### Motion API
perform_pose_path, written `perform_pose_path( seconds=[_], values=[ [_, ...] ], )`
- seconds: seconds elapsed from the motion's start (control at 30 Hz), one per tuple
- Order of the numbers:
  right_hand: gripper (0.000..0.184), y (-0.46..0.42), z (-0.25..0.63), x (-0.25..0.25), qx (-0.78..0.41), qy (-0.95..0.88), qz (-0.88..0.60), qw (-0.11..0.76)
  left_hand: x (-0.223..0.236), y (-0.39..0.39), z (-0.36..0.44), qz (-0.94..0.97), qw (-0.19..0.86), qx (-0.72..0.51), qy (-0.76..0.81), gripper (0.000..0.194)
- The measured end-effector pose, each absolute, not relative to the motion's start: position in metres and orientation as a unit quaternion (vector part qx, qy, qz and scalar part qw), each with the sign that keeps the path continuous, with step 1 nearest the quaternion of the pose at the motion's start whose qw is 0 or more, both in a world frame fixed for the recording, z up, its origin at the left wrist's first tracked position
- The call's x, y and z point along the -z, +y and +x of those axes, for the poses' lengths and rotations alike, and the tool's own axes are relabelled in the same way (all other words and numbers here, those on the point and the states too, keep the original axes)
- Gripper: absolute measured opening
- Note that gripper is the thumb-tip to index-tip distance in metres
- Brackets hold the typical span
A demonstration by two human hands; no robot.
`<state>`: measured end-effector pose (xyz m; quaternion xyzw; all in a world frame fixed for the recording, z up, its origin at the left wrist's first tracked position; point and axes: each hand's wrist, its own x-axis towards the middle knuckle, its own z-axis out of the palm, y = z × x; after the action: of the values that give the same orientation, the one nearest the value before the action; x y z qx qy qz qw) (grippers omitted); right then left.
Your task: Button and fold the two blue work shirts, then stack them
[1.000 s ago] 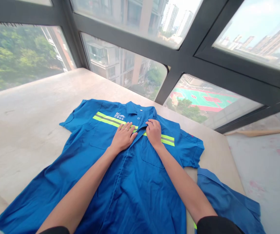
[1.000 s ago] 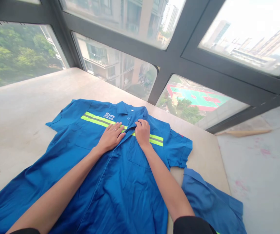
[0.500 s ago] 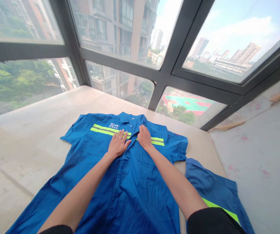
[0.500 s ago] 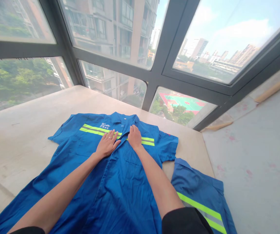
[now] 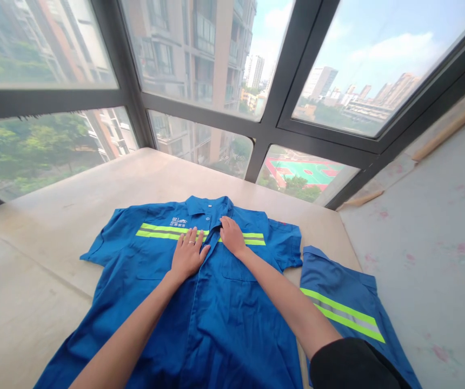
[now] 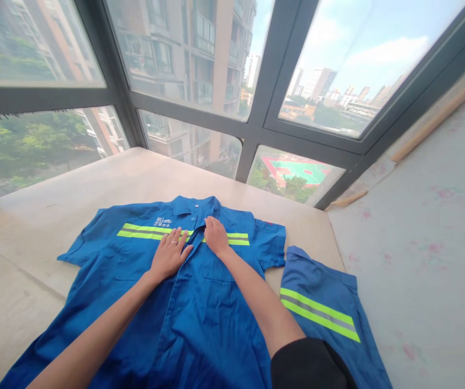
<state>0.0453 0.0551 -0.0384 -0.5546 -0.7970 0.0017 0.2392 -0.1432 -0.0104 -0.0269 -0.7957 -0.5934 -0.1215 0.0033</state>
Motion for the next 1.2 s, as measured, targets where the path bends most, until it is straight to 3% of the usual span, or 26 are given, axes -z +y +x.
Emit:
perform_pose_path(
  seconds=[0.23, 0.43, 0.57, 0.73, 0.87, 1.2],
  values=[
    [0.037, 0.025, 0.036, 0.044, -0.008, -0.806, -0.536, 0.253, 0.019, -0.042, -0.153, -0.796, 0.009, 0.131, -0.591, 0.060],
    [0.036, 0.032, 0.042, 0.042, -0.036, -0.807, -0.522, 0.275, -0.013, -0.003, -0.143, -0.766, -0.006, 0.106, -0.634, 0.063],
    [0.039, 0.048, 0.048, 0.036, -0.035, -0.824, -0.497, 0.269, -0.003, 0.034, -0.142, -0.731, -0.034, 0.133, -0.668, 0.044],
    [0.033, 0.065, 0.051, 0.033, -0.005, -0.825, -0.485, 0.289, 0.018, 0.054, -0.142, -0.754, -0.036, 0.172, -0.633, 0.039],
    [0.028, 0.078, 0.051, 0.028, 0.037, -0.814, -0.489, 0.313, 0.019, 0.064, -0.137, -0.757, -0.072, 0.187, -0.622, 0.036],
    [0.017, 0.098, 0.058, 0.028, 0.005, -0.851, -0.401, 0.340, 0.011, 0.080, -0.121, -0.677, -0.203, 0.258, -0.659, 0.019]
  ],
)
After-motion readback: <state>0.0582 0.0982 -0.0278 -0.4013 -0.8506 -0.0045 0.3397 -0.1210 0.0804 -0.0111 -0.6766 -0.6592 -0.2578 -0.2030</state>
